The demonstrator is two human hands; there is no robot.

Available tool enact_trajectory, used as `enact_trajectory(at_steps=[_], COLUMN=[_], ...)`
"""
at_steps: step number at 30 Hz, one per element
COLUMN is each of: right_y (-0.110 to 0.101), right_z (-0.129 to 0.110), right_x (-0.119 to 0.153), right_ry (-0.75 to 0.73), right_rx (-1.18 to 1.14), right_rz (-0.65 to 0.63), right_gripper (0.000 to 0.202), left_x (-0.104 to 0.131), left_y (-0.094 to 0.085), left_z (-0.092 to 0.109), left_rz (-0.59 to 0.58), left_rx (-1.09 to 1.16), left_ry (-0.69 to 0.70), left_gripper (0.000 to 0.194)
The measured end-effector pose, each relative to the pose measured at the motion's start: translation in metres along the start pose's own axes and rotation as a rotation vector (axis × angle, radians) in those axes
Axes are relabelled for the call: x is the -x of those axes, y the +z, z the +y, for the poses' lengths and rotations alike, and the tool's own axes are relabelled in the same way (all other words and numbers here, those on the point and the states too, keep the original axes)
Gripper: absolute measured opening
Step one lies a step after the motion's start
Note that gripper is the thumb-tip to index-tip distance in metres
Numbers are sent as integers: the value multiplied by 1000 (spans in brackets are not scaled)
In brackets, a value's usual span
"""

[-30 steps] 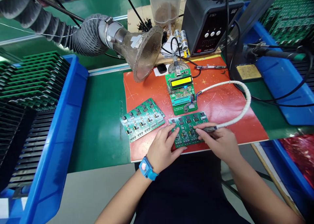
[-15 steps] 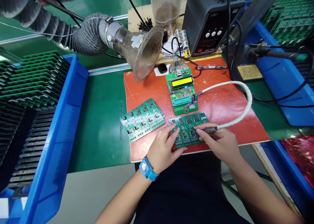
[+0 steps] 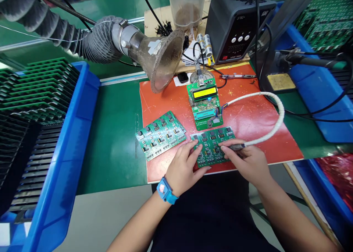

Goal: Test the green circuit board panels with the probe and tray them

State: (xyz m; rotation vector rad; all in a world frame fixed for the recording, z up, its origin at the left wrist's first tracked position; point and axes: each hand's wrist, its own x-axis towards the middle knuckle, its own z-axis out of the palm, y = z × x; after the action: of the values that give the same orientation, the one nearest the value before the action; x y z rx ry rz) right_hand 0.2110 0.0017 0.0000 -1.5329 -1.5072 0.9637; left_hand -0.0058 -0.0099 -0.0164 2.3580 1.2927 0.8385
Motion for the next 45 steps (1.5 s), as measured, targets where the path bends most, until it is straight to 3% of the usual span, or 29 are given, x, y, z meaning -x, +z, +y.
enact_trajectory(at_steps=[45], right_y=[0], right_z=[-5], right_x=[-1], right_ry=[-4], right_rx=[-4], right_rz=[14], right_gripper=[18], left_x=[1], left_y=[0], left_z=[-1], left_rz=[5], left_rx=[7], left_ry=[-1], left_gripper=[66])
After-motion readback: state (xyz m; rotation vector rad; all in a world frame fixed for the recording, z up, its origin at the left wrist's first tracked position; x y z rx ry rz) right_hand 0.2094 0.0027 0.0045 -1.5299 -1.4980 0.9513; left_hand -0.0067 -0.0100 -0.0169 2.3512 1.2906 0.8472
